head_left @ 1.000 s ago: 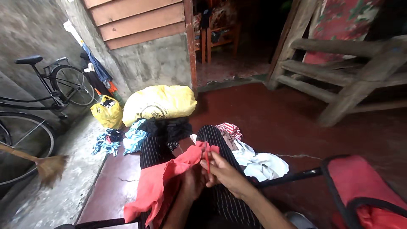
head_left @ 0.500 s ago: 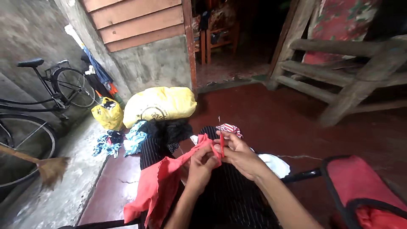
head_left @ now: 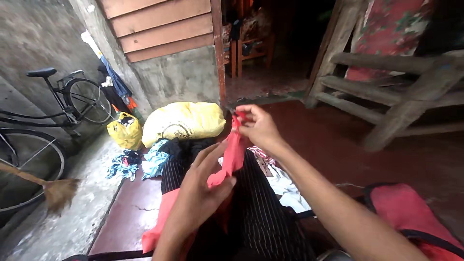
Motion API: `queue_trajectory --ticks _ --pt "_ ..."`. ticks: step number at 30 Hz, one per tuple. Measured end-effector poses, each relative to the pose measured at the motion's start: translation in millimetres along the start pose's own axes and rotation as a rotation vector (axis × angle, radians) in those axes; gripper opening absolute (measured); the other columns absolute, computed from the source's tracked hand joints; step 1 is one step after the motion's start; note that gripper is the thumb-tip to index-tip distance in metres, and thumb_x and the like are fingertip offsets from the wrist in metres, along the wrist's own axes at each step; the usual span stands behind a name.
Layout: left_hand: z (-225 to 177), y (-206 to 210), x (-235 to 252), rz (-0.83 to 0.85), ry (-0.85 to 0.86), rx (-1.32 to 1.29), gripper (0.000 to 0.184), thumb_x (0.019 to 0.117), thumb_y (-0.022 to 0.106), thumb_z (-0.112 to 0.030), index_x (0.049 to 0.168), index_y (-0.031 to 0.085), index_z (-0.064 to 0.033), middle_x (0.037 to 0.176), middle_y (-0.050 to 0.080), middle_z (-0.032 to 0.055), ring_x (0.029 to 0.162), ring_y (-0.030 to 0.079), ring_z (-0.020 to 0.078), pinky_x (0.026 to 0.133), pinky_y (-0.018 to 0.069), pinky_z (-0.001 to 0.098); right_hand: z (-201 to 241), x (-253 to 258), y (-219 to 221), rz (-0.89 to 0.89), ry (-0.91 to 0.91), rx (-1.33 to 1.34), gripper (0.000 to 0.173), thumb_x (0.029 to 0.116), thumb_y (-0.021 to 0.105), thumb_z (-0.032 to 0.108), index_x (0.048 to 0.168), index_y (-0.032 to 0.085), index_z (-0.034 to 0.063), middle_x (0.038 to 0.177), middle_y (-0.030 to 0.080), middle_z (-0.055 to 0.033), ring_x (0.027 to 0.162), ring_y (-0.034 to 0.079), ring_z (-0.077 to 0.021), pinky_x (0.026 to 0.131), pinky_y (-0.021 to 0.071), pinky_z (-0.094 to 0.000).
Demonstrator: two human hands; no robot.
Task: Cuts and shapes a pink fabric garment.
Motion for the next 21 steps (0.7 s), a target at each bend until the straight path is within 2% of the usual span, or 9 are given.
queue_trajectory --ticks 3,5,7,8,10,13,16,19,21 --pt "30.5 3.1 -42.8 0.181 -0.131 0.505 0.09 0.0749 0.087 -0.034 0.154 0.045 -0.0275 0.161 0.039 0.0108 0.147 0.038 0.0355 0.111 0.0395 0.0637 26.4 35.4 -9.0 -0.012 -0.076 -0.021 0.059 0.0785 0.074 -0.01 0.134 0.058 0.0047 0.114 0.066 -0.0167 0.092 0.07 -0.0249 0.076 0.0621 -0.0426" --pt "62.8 6.6 -77.1 0.303 -0.343 0.654 0.098 0.0686 0.091 -0.029 0.155 0.044 -0.027 0.163 0.03 0.0223 0.148 0.028 0.0495 0.109 0.0308 0.0752 44.5 57.0 -14.6 -0.016 -0.124 -0.018 0.06 0.0788 0.073 -0.01 0.135 0.056 0.0035 0.117 0.064 -0.0174 0.092 0.069 -0.0245 0.077 0.0618 -0.0419" --pt "86.3 -3.0 -104.1 0.309 -0.544 0.688 0.093 0.0752 0.087 -0.026 0.156 0.042 -0.0271 0.161 0.032 0.0245 0.138 0.045 0.0493 0.101 0.0442 0.0693 61.9 75.1 -18.7 -0.005 -0.142 0.016 0.06 0.0804 0.071 -0.011 0.136 0.054 0.003 0.116 0.063 -0.0178 0.088 0.069 -0.0229 0.074 0.0624 -0.0392" --pt "93.1 -10.4 -112.4 0.285 -0.618 0.679 0.081 0.0819 0.081 -0.021 0.154 0.045 -0.0256 0.156 0.04 0.025 0.124 0.057 0.0485 0.092 0.0519 0.0656 69.4 83.4 -20.1 0.002 -0.143 0.047 0.06 0.0813 0.072 -0.011 0.137 0.053 0.003 0.114 0.063 -0.0179 0.085 0.07 -0.0225 0.071 0.0629 -0.0382" --pt "107.6 -25.9 -119.7 0.194 -0.693 0.628 0.055 0.0933 0.066 -0.014 0.147 0.055 -0.0214 0.132 0.061 0.0234 0.105 0.067 0.0442 0.085 0.0557 0.0624 83.9 101.3 -23.9 0.002 -0.147 0.09 0.061 0.082 0.073 -0.009 0.138 0.052 0.0044 0.113 0.063 -0.0169 0.083 0.069 -0.0214 0.069 0.0625 -0.0362" --pt "137.3 -51.7 -115.9 -0.006 -0.611 0.487 0.044 0.0918 0.067 -0.01 0.135 0.065 -0.0082 0.114 0.071 0.0189 0.101 0.07 0.0342 0.091 0.0555 0.0568 105.5 130.5 -32.2 -0.038 -0.16 0.138 0.064 0.0801 0.078 -0.007 0.137 0.052 0.0062 0.116 0.063 -0.0164 0.083 0.07 -0.0219 0.068 0.0623 -0.0354" --pt "154.7 -79.8 -100.8 -0.231 -0.505 0.257 0.045 0.0892 0.065 -0.003 0.134 0.064 -0.0016 0.124 0.069 0.0156 0.111 0.069 0.0242 0.097 0.0553 0.0468 128.1 152.5 -39.7 -0.085 -0.19 0.203 0.063 0.0782 0.075 -0.012 0.134 0.051 0.0036 0.116 0.059 -0.016 0.083 0.07 -0.0224 0.068 0.0636 -0.0359" --pt "150.4 -101.5 -69.7 -0.515 -0.379 0.05 0.039 0.087 0.063 0.001 0.126 0.067 0.001 0.116 0.073 0.0121 0.099 0.071 0.0136 0.087 0.0596 0.0344 149.6 164.0 -44.6 -0.148 -0.192 0.243 0.063 0.0787 0.072 -0.015 0.134 0.051 0.0039 0.113 0.061 -0.0174 0.082 0.071 -0.0231 0.067 0.0641 -0.0355" --pt "146.3 -112.2 -44.6 -0.678 -0.329 -0.023 0.037 0.089 0.064 0.002 0.126 0.067 0.0019 0.113 0.072 0.0127 0.092 0.071 0.0136 0.081 0.0594 0.0355 162.0 169.5 -46.7 -0.191 -0.201 0.247 0.065 0.0779 0.072 -0.015 0.136 0.05 0.0043 0.113 0.062 -0.0187 0.083 0.071 -0.0243 0.067 0.0642 -0.036"
Point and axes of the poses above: each hand's wrist, its own x-axis towards the middle knuckle, its own y-axis out of the palm, z = x × y, the point moved 8 cm from there along x, towards the middle knuckle
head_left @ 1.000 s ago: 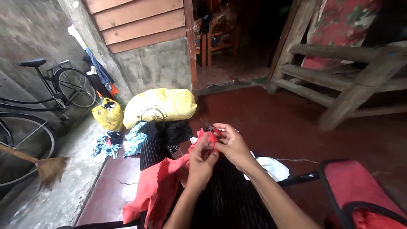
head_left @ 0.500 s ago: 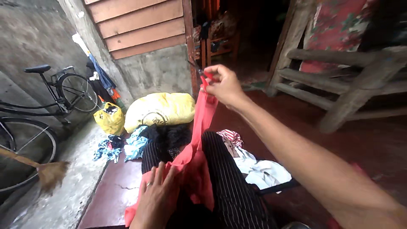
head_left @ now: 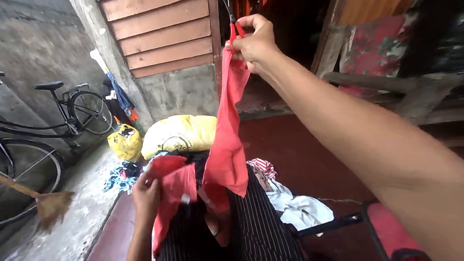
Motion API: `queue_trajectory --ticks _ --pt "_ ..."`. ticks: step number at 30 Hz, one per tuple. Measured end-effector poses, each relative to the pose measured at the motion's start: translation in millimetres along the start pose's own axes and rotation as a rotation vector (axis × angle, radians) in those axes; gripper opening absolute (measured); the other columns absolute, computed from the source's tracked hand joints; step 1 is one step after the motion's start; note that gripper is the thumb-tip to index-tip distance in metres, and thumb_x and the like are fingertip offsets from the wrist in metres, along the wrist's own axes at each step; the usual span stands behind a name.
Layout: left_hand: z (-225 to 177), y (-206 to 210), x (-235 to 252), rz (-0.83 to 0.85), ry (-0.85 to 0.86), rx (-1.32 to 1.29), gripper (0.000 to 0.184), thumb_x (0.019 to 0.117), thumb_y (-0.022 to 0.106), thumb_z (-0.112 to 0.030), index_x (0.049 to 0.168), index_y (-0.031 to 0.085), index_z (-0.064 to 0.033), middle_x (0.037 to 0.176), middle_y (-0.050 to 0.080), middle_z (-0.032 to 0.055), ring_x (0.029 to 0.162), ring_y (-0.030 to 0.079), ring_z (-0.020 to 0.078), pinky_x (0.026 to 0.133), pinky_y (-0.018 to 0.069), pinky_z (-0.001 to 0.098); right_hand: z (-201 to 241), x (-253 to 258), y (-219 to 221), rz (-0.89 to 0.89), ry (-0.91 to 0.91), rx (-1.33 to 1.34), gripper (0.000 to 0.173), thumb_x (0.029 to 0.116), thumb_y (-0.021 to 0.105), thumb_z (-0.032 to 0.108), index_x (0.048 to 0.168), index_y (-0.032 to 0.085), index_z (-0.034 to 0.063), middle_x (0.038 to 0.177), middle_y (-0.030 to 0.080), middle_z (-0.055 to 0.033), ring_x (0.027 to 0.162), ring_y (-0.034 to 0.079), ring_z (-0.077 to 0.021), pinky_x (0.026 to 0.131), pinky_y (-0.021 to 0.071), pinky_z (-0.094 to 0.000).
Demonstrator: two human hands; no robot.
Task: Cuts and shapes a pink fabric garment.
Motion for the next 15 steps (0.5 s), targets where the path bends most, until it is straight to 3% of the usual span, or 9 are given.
queue_trajectory --ticks 2,4,6,8,10,11,13,15 --pt "-9.6 15.8 23.1 -0.072 0.025 -0.101 0.038 0.0919 0.063 0.001 0.13 0.064 0.0021 0.117 0.071 0.0136 0.092 0.069 0.0142 0.08 0.0586 0.0359 11.7 6.7 2.0 -0.027 -0.035 -0.022 0.065 0.0783 0.074 -0.013 0.137 0.051 0.0048 0.115 0.061 -0.0194 0.086 0.071 -0.0251 0.069 0.0643 -0.0367" --pt "-11.9 44.1 37.1 0.009 -0.02 -0.21 0.037 0.1001 0.06 -0.007 0.136 0.059 0.0009 0.125 0.066 0.0149 0.1 0.067 0.0181 0.085 0.0576 0.0398 24.8 10.2 4.1 -0.04 -0.091 -0.041 0.065 0.0777 0.074 -0.011 0.137 0.051 0.0046 0.118 0.06 -0.0189 0.088 0.071 -0.0246 0.07 0.0645 -0.0367" --pt "-2.5 88.4 37.2 0.232 -0.108 -0.258 0.042 0.1049 0.055 -0.02 0.144 0.053 -0.0041 0.133 0.062 0.0144 0.11 0.065 0.0233 0.092 0.0565 0.0462 40.6 14.1 4.4 -0.049 -0.153 -0.072 0.065 0.0769 0.075 -0.01 0.136 0.052 0.0033 0.121 0.059 -0.0189 0.091 0.071 -0.0242 0.072 0.065 -0.0372" --pt "25.6 137.4 21.1 0.529 -0.174 -0.144 0.057 0.1051 0.054 -0.034 0.155 0.04 -0.0126 0.143 0.057 0.0136 0.122 0.062 0.027 0.099 0.0543 0.0505 53.7 18.9 2.7 -0.066 -0.191 -0.134 0.06 0.0764 0.076 -0.007 0.132 0.056 0.0014 0.121 0.061 -0.0182 0.096 0.07 -0.023 0.076 0.0643 -0.0371" --pt "71.1 176.4 -7.8 0.804 -0.2 0.061 0.071 0.1021 0.06 -0.036 0.16 0.028 -0.0105 0.146 0.054 0.018 0.129 0.058 0.0301 0.107 0.0495 0.0516 64.5 21.2 1.6 -0.085 -0.209 -0.154 0.052 0.0764 0.077 -0.006 0.124 0.057 -0.0027 0.115 0.063 -0.0185 0.095 0.07 -0.0227 0.077 0.0642 -0.036" --pt "95.6 190.1 -22.1 0.901 -0.187 0.163 0.073 0.0989 0.065 -0.032 0.158 0.032 -0.0061 0.143 0.056 0.0196 0.129 0.058 0.031 0.109 0.0482 0.0513 69.7 22.4 1.4 -0.097 -0.217 -0.163 0.049 0.0757 0.078 -0.006 0.121 0.058 -0.0042 0.112 0.063 -0.0183 0.093 0.071 -0.0225 0.077 0.0641 -0.0358" --pt "119.2 202.9 -40.2 0.944 -0.161 0.242 0.07 0.0897 0.075 -0.018 0.15 0.045 -0.0017 0.14 0.058 0.0216 0.129 0.058 0.0326 0.111 0.0468 0.0507 79.4 24.0 0.8 -0.107 -0.238 -0.204 0.049 0.0758 0.079 -0.004 0.121 0.059 -0.0038 0.112 0.064 -0.0178 0.095 0.07 -0.0224 0.08 0.0628 -0.036" --pt "101.1 203.4 -38.5 0.789 -0.224 0.037 0.077 0.0903 0.075 -0.02 0.153 0.037 0.0019 0.142 0.055 0.0251 0.125 0.061 0.033 0.103 0.0537 0.0472 89.0 24.7 3.0 -0.097 -0.282 -0.263 0.052 0.0762 0.078 -0.004 0.125 0.059 -0.0019 0.115 0.064 -0.0167 0.099 0.069 -0.0215 0.084 0.0615 -0.0363"
Point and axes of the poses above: each hand's wrist, its own x-axis towards the middle knuckle, its own y-axis out of the palm, z = x × y, the point moved 8 cm from there along x, towards the middle knuckle
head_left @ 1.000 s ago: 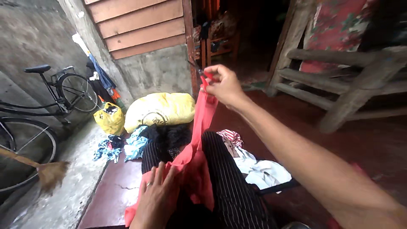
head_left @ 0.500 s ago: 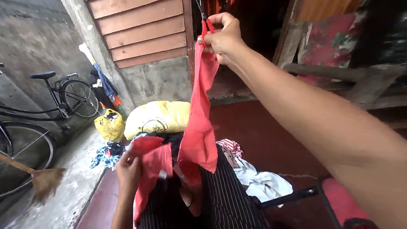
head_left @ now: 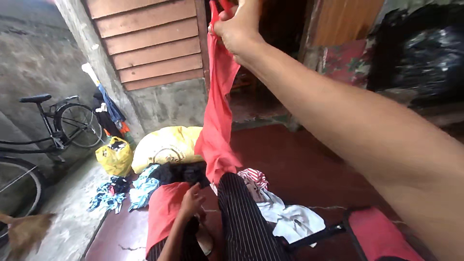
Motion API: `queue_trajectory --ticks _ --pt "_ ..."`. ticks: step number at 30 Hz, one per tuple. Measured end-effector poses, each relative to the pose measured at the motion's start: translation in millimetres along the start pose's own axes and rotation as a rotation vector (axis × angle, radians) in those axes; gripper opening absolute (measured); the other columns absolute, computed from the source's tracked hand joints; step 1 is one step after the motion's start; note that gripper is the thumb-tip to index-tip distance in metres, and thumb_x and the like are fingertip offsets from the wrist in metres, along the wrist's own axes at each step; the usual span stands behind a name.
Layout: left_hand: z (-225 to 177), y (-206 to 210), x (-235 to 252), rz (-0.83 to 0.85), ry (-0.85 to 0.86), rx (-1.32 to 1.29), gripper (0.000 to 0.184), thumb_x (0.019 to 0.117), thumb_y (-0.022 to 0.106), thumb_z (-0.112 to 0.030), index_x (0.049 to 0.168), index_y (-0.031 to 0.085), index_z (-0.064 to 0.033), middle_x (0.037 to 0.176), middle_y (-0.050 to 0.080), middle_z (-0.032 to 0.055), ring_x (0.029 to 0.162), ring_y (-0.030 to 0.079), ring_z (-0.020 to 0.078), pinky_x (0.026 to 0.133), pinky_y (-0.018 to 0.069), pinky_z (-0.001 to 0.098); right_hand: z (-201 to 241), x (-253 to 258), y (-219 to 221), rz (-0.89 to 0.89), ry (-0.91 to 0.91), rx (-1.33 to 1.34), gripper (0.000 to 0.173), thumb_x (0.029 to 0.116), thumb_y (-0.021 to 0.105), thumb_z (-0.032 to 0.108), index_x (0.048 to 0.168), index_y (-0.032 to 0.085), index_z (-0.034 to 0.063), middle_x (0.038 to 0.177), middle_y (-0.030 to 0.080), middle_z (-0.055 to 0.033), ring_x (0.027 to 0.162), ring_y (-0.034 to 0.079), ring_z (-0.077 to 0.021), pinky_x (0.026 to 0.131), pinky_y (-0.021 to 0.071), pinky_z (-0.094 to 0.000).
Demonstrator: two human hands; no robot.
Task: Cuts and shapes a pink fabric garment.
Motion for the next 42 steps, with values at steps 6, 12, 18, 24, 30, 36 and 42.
queue_trajectory --ticks 6,12,18,24,30,36,42 --pt "-100.7 26.7 -8.3 0.015 -0.236 -0.939 0.076 0.0995 0.043 -0.068 0.157 0.029 -0.0198 0.139 0.056 0.0221 0.115 0.064 0.0383 0.089 0.0583 0.0539 18.5 -11.4 11.5 0.04 -0.012 -0.255 0.023 0.0818 0.075 0.005 0.103 0.07 -0.0016 0.104 0.067 -0.014 0.101 0.064 -0.0215 0.091 0.0518 -0.0384" --pt "-114.9 -28.3 36.5 -0.185 -0.124 -1.125 0.047 0.1042 0.046 -0.051 0.13 0.052 -0.013 0.108 0.066 0.0054 0.09 0.066 0.0155 0.079 0.0569 0.0344 14.5 1.3 -7.5 0.017 -0.117 -0.336 0.057 0.0804 0.07 -0.001 0.136 0.058 0.0029 0.131 0.062 -0.0162 0.118 0.061 -0.0233 0.102 0.0489 -0.0367" --pt "-169.4 -174.0 56.3 -0.426 0.032 -0.057 0.058 0.1079 0.044 -0.047 0.118 0.065 0.0062 0.101 0.07 0.0212 0.084 0.07 0.0282 0.079 0.0585 0.0484 -21.7 21.1 -41.6 -0.006 -0.053 -0.409 0.063 0.0792 0.07 -0.003 0.14 0.056 0.0075 0.134 0.06 -0.0152 0.115 0.064 -0.022 0.096 0.0532 -0.0364" --pt "-271.3 -272.2 41.7 -0.579 0.204 0.301 0.027 0.1011 0.058 -0.015 0.125 0.068 -0.0053 0.115 0.069 0.0196 0.095 0.071 0.0311 0.085 0.058 0.0541 -44.2 28.4 -52.4 -0.001 0.011 -0.47 0.063 0.0802 0.071 0.0 0.141 0.055 0.0077 0.135 0.06 -0.0164 0.12 0.061 -0.0245 0.1 0.0507 -0.0391" --pt "-341.9 -303.9 18.7 -0.701 0.392 0.389 0.042 0.0881 0.059 0.004 0.126 0.07 -0.0104 0.128 0.067 0.015 0.113 0.066 0.0303 0.094 0.0528 0.0571 -36.3 36.2 -51.7 -0.017 0.012 -0.466 0.061 0.0786 0.071 0.001 0.138 0.057 0.0052 0.131 0.062 -0.0173 0.12 0.061 -0.0242 0.101 0.0496 -0.0392" --pt "-399.2 -314.9 8.0 -0.744 0.538 0.417 0.053 0.0822 0.058 0.011 0.131 0.066 -0.0093 0.133 0.065 0.0119 0.117 0.065 0.0212 0.098 0.0539 0.0457 -20.9 42.7 -41.8 -0.001 0.031 -0.469 0.043 0.0834 0.072 0.008 0.124 0.064 -0.0024 0.12 0.066 -0.0175 0.116 0.062 -0.0254 0.101 0.0488 -0.0434" --pt "-422.6 -320.5 -3.3 -0.777 0.546 0.639 0.061 0.0867 0.057 0.008 0.146 0.055 -0.0077 0.142 0.057 0.0225 0.132 0.054 0.0403 0.107 0.0415 0.0649 -4.6 38.2 -37.0 0.089 -0.127 -0.458 0.061 0.0788 0.07 -0.007 0.136 0.055 0.0046 0.131 0.061 -0.0186 0.114 0.064 -0.0303 0.096 0.0533 -0.0473"
Point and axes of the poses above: each hand's wrist, its own x-axis towards the middle knuckle, its own y-axis out of the palm, z = x × y, the point moved 8 cm from there along x, towards the middle knuckle
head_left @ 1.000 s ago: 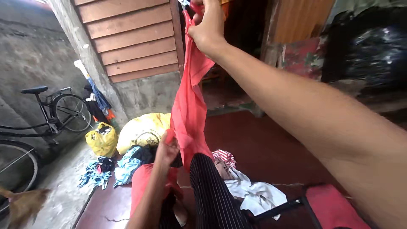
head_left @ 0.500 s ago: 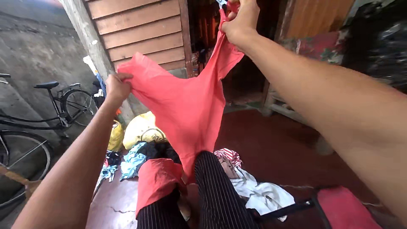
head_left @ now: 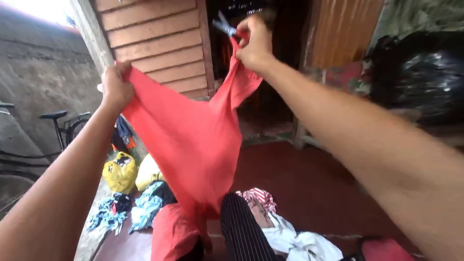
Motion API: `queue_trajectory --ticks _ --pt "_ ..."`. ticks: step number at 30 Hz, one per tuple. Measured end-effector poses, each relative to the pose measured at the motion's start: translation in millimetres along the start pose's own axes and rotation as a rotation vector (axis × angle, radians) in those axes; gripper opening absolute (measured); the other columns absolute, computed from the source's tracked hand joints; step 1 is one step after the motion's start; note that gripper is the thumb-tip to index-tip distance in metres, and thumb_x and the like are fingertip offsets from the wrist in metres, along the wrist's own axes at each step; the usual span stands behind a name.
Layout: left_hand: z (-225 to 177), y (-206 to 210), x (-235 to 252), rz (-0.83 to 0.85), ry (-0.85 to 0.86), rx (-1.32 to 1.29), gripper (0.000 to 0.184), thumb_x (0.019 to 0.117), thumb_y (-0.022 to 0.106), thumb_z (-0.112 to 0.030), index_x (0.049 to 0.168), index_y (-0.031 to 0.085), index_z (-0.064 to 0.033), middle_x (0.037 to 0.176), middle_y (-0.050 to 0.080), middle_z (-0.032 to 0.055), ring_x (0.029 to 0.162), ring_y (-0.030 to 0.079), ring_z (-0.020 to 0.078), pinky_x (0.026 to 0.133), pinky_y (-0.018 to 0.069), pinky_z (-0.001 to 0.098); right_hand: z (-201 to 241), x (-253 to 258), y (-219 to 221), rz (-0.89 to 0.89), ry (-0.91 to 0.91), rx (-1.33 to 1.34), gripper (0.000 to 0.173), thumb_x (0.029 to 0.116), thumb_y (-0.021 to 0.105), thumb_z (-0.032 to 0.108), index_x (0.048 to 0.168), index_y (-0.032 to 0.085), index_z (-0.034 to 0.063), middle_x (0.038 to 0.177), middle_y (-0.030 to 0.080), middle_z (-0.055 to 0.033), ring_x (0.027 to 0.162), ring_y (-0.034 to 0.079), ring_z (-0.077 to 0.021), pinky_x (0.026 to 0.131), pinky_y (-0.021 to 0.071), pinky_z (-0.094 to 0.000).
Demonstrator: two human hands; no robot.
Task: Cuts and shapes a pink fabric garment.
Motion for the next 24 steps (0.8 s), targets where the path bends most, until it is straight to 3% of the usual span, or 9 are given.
queue_trajectory --ticks 4,9,12,19,21,24 --pt "20.5 -8.5 -8.8 -0.018 -0.025 0.086 0.059 0.0895 0.058 0.008 0.147 0.055 -0.009 0.135 0.059 0.031 0.126 0.054 0.0532 0.1 0.0383 0.0759 -37.2 -6.2 10.4 0.21 0.036 0.036 0.059 0.0797 0.073 -0.007 0.135 0.057 0.0054 0.13 0.061 -0.021 0.11 0.066 -0.0347 0.092 0.0552 -0.0543" --pt "57.8 -17.0 -18.9 0.004 -0.088 0.123 0.065 0.0869 0.06 0.011 0.148 0.054 -0.011 0.13 0.061 0.0326 0.121 0.056 0.0559 0.095 0.0396 0.0783 -71.9 -34.1 16.9 0.376 0.081 0.242 0.051 0.0838 0.07 -0.012 0.132 0.058 0.0025 0.118 0.064 -0.0216 0.091 0.07 -0.0286 0.08 0.0608 -0.0462" --pt "66.8 -18.7 -24.9 0.03 -0.071 0.108 0.066 0.087 0.057 0.014 0.148 0.054 -0.0108 0.135 0.059 0.0297 0.125 0.054 0.0536 0.099 0.0378 0.0771 -84.8 -45.6 17.9 0.367 0.183 0.377 0.052 0.0853 0.068 -0.014 0.133 0.057 0.0024 0.109 0.065 -0.0219 0.085 0.071 -0.0284 0.073 0.0628 -0.0429" --pt "59.9 -10.3 -21.8 0.084 0.029 0.062 0.06 0.0908 0.052 0.014 0.144 0.058 -0.0122 0.139 0.06 0.0225 0.128 0.055 0.0461 0.102 0.0399 0.072 -89.9 -49.4 28.0 0.37 0.302 0.385 0.052 0.0844 0.071 -0.012 0.132 0.059 0.006 0.107 0.069 -0.0209 0.079 0.073 -0.0292 0.066 0.0635 -0.0416" --pt "51.9 -6.8 -19.1 0.105 0.05 0.042 0.059 0.0904 0.052 0.014 0.143 0.059 -0.0119 0.14 0.06 0.0198 0.129 0.056 0.0425 0.104 0.0405 0.07 -84.3 -49.4 29.6 0.375 0.331 0.37 0.051 0.0841 0.07 -0.013 0.131 0.059 0.005 0.105 0.069 -0.0205 0.078 0.073 -0.0284 0.066 0.0638 -0.0402" --pt "42.8 -1.0 -16.0 0.134 0.064 -0.014 0.058 0.0902 0.051 0.014 0.142 0.06 -0.0104 0.139 0.061 0.0182 0.127 0.059 0.039 0.103 0.0433 0.0672 -73.5 -46.4 29.6 0.395 0.29 0.338 0.052 0.0821 0.072 -0.013 0.13 0.06 0.0034 0.113 0.066 -0.0221 0.085 0.072 -0.0293 0.073 0.0636 -0.0425"
Point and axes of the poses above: each hand's wrist, its own x-axis towards the middle knuckle, its own y-axis out of the palm, z = x × y, the point moved 8 cm from there along x, towards the middle knuckle
